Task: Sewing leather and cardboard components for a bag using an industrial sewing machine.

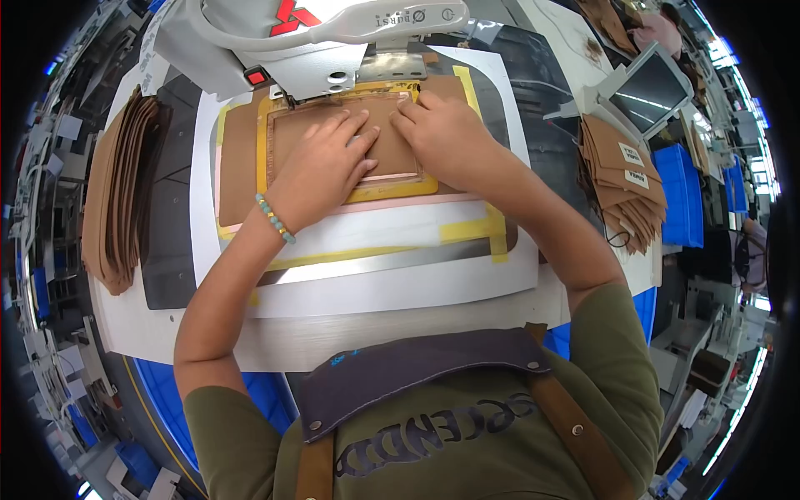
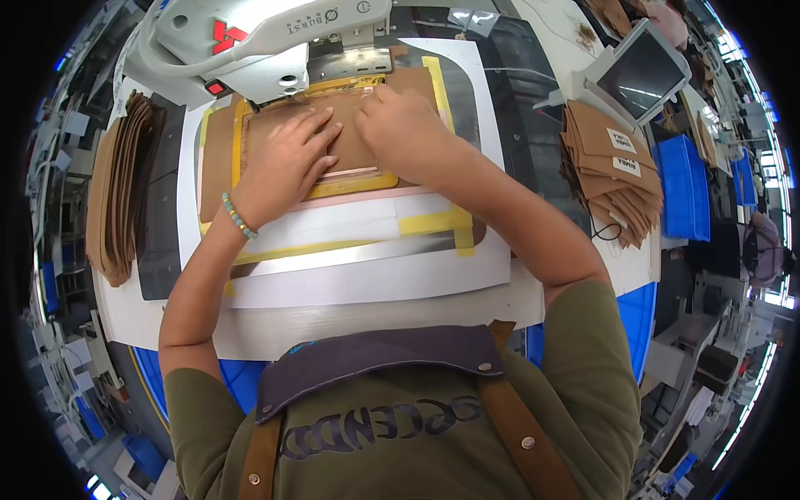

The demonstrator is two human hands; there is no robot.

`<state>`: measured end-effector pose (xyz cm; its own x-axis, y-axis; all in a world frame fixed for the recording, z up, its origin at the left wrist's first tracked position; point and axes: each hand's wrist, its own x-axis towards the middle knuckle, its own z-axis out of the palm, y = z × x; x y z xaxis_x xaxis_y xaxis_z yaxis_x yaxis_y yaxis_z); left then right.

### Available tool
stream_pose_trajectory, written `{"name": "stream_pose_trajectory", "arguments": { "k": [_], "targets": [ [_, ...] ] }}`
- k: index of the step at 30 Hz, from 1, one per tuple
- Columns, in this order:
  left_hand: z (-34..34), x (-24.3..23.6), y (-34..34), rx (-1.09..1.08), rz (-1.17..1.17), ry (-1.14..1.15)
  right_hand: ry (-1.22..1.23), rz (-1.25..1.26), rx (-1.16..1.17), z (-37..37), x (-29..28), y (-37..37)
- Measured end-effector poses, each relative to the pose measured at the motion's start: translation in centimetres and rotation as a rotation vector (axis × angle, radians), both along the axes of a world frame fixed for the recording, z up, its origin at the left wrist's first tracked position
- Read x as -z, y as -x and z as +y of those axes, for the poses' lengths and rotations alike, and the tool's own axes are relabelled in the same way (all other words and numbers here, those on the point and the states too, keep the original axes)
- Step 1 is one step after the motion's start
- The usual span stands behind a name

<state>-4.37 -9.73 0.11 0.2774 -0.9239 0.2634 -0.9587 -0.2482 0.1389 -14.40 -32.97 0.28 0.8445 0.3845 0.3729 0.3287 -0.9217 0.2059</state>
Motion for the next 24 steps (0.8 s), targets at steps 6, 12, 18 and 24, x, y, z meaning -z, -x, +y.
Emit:
{"name": "stream_pose_trajectory", "arguments": {
  "k": [6,12,18,24],
  "targets": [
    [0.7,0.2,0.1,0.004,0.027,0.018,0.025,0.124,0.03,2.0,0.0,-0.4],
    [1.1,0.6,-0.4,0.003,0.034,0.05,0.04,0.099,0.035,3.1,0.6,-1.5],
    [1.5,0.8,-0.7,-0.02,0.01,0.055,0.001,-0.093,-0.053,3.5,1.6,-2.5],
    [2.3,1.2,-1.3,-0.052,0.013,0.072,-0.075,-0.023,-0.113,3.4,1.0,-1.7]
  ]
}}
